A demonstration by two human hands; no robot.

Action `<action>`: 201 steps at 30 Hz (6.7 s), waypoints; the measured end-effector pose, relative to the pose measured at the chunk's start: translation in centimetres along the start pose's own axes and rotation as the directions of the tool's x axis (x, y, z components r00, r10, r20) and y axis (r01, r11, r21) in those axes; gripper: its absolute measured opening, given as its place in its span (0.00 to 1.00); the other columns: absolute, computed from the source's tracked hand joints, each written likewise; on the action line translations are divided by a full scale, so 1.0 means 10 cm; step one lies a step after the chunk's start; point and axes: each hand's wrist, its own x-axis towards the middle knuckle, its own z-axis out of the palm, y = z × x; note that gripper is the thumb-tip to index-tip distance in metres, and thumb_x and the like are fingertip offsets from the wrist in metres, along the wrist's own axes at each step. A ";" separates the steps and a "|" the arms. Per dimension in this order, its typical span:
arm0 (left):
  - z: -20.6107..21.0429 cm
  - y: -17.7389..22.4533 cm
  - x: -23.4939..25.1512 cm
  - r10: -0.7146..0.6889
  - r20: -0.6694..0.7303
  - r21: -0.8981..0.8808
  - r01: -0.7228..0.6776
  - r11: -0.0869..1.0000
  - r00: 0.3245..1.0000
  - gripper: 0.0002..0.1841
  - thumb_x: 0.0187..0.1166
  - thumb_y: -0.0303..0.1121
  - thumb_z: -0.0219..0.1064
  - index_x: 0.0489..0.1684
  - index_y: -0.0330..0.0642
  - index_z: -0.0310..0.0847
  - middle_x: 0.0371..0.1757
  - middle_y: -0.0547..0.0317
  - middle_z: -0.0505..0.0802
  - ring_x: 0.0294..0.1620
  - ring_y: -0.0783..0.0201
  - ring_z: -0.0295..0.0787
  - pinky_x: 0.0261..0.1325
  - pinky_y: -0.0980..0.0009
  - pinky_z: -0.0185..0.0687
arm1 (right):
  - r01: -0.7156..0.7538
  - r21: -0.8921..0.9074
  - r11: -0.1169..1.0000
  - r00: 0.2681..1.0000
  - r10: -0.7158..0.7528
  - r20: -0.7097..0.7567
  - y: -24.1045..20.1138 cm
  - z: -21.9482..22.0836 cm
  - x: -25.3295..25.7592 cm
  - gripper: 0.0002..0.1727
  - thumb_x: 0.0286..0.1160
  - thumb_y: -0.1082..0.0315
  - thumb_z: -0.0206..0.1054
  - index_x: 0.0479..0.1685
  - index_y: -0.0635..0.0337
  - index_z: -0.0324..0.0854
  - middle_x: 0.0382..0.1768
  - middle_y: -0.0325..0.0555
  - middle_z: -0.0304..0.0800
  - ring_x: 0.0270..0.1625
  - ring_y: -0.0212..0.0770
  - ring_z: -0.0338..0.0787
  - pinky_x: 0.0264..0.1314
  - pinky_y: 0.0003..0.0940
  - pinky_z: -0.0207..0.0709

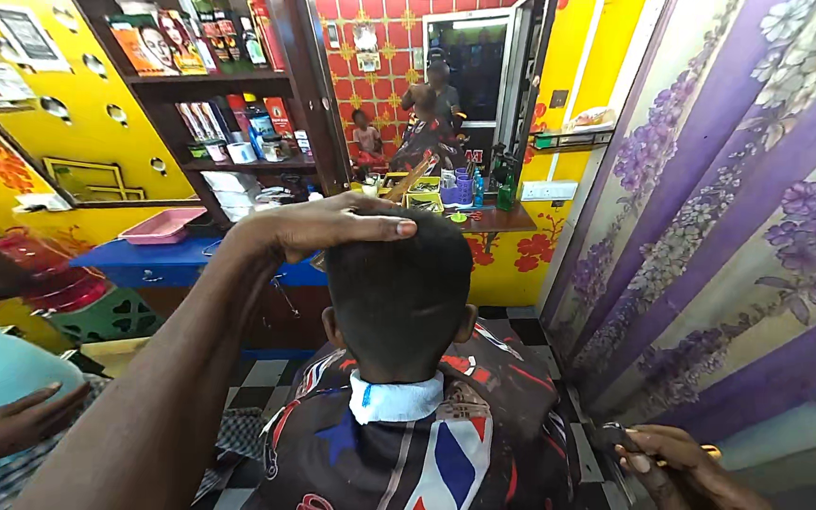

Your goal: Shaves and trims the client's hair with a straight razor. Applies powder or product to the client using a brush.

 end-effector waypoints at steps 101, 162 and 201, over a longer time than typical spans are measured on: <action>0.66 -0.62 -1.02 0.512 -0.405 0.524 -0.266 0.809 0.758 0.31 0.59 0.49 0.87 0.62 0.53 0.82 0.44 0.63 0.81 0.30 0.67 0.79 0.29 0.67 0.77 | 0.556 -0.758 0.341 0.831 -0.191 0.523 -1.63 1.84 0.99 0.06 0.71 0.66 0.70 0.42 0.47 0.92 0.36 0.37 0.88 0.39 0.41 0.90 0.31 0.37 0.82; 0.76 -0.07 -0.89 0.280 -0.521 0.582 0.096 0.808 0.807 0.39 0.55 0.55 0.88 0.68 0.54 0.77 0.50 0.59 0.83 0.37 0.60 0.84 0.34 0.58 0.83 | 0.373 -0.265 0.889 0.923 -0.328 0.200 -0.67 1.31 1.10 0.10 0.76 0.62 0.69 0.50 0.45 0.93 0.49 0.27 0.92 0.48 0.23 0.91 0.48 0.23 0.88; 2.00 -0.09 -0.89 0.503 -0.864 0.481 -0.295 0.826 0.001 0.24 0.85 0.68 0.44 0.65 0.71 0.76 0.52 0.81 0.84 0.49 0.80 0.82 0.48 0.81 0.80 | 0.187 0.241 0.952 0.937 -0.246 0.248 -0.78 1.28 0.45 0.09 0.80 0.73 0.67 0.50 0.63 0.92 0.50 0.47 0.94 0.52 0.31 0.92 0.55 0.25 0.88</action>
